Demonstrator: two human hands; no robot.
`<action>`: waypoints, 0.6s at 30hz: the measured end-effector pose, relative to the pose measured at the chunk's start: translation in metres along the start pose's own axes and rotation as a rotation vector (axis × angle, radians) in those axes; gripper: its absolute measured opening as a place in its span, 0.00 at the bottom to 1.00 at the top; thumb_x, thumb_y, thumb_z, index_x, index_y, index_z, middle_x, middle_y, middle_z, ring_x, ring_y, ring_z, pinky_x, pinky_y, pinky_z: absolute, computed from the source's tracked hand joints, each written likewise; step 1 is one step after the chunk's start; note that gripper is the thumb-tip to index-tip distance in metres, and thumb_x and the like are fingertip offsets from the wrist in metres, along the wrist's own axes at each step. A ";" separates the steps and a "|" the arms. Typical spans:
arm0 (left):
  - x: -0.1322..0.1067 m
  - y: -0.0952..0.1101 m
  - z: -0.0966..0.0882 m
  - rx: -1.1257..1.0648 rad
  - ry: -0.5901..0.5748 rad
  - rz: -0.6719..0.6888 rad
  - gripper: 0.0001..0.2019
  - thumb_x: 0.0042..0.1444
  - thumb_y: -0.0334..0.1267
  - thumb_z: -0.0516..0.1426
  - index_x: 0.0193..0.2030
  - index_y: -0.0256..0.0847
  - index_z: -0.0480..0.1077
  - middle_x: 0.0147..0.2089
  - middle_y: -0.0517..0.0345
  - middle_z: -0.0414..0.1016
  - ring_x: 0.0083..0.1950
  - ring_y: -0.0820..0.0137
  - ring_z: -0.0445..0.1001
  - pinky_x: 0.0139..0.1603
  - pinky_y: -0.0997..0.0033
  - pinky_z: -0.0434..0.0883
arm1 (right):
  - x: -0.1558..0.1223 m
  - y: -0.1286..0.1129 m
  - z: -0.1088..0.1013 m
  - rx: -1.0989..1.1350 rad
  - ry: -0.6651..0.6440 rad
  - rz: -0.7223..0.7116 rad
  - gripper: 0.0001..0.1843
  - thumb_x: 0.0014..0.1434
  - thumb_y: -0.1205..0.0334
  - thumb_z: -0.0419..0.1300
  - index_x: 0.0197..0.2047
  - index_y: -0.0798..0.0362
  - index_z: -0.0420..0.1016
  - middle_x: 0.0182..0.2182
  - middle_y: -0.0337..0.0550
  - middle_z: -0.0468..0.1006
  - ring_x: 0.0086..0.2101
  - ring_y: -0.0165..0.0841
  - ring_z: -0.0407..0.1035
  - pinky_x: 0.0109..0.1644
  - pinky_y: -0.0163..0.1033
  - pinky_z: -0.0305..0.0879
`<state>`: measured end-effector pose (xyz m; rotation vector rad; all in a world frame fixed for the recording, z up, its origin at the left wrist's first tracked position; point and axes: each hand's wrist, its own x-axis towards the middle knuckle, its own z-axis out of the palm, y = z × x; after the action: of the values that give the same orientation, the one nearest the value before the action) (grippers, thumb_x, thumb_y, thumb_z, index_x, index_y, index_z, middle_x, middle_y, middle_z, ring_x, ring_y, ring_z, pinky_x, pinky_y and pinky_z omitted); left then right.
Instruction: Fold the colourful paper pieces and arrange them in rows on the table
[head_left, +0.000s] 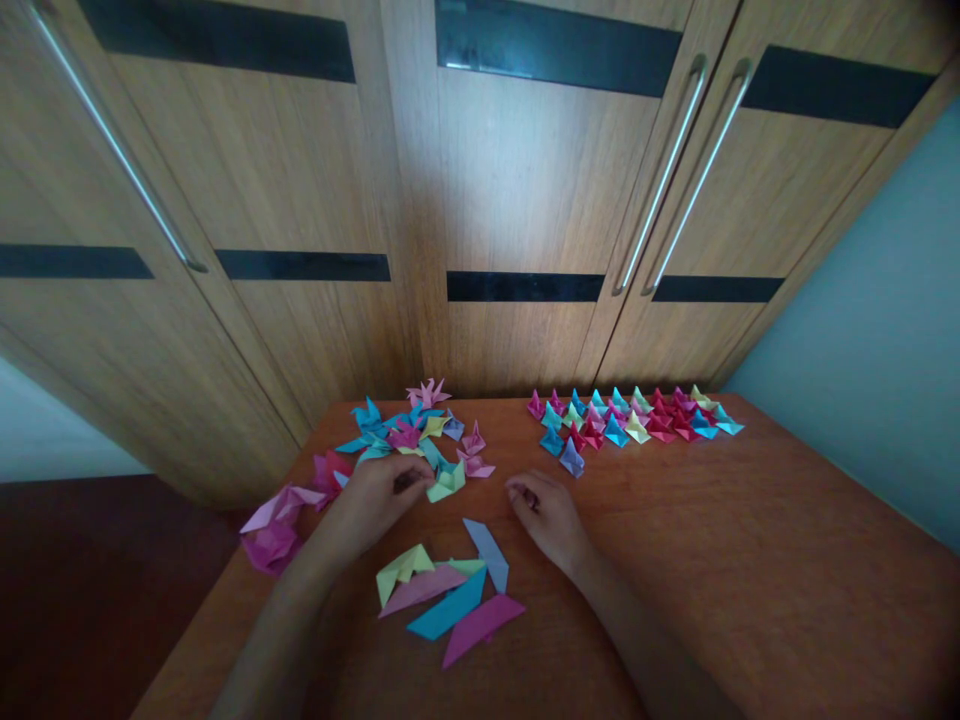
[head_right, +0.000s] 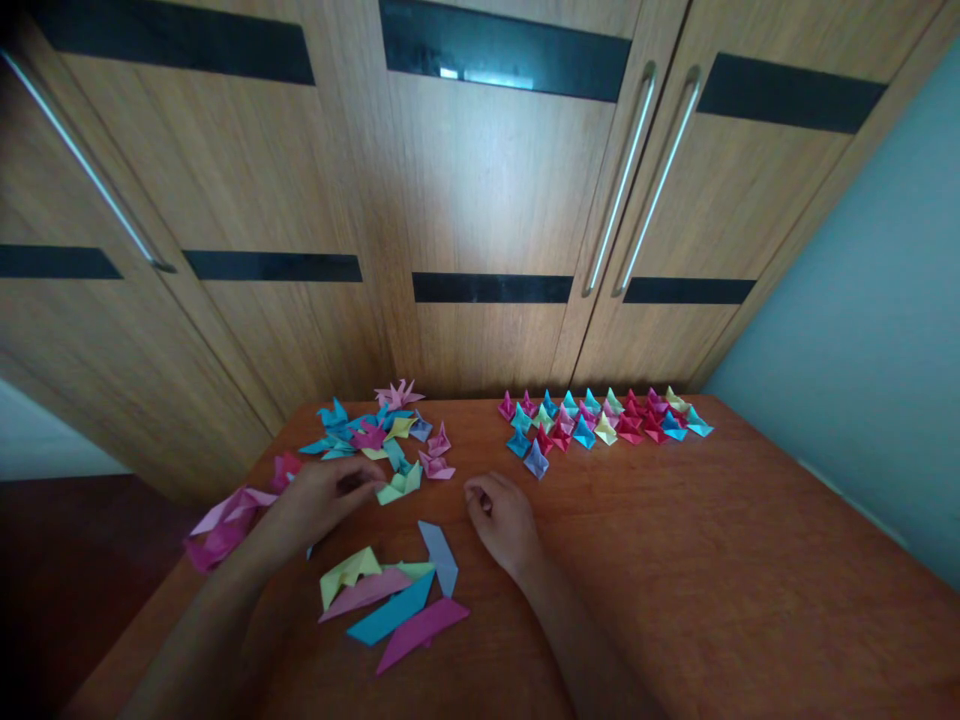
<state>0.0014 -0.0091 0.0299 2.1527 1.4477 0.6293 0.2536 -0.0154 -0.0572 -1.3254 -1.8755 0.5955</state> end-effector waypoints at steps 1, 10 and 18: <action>0.000 0.004 0.003 -0.018 0.003 0.010 0.08 0.55 0.37 0.53 0.33 0.41 0.73 0.34 0.60 0.78 0.36 0.69 0.74 0.37 0.73 0.67 | 0.000 0.000 0.000 0.052 0.008 0.002 0.10 0.60 0.63 0.52 0.38 0.53 0.75 0.31 0.42 0.75 0.30 0.30 0.67 0.35 0.34 0.62; 0.002 0.023 0.031 -0.092 -0.039 0.099 0.07 0.55 0.35 0.54 0.36 0.42 0.74 0.34 0.60 0.77 0.35 0.71 0.73 0.36 0.75 0.66 | -0.003 -0.010 0.006 0.646 -0.078 0.187 0.19 0.57 0.48 0.55 0.43 0.53 0.73 0.31 0.40 0.75 0.25 0.28 0.67 0.26 0.32 0.62; 0.003 0.030 0.039 -0.202 -0.091 0.104 0.06 0.54 0.34 0.57 0.36 0.42 0.75 0.35 0.61 0.78 0.37 0.71 0.74 0.38 0.75 0.68 | -0.001 -0.011 -0.002 0.741 -0.001 0.236 0.16 0.55 0.49 0.59 0.34 0.54 0.76 0.22 0.37 0.72 0.23 0.27 0.66 0.26 0.32 0.61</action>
<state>0.0475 -0.0216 0.0174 2.0795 1.1775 0.6750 0.2488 -0.0203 -0.0488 -1.0319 -1.2893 1.2619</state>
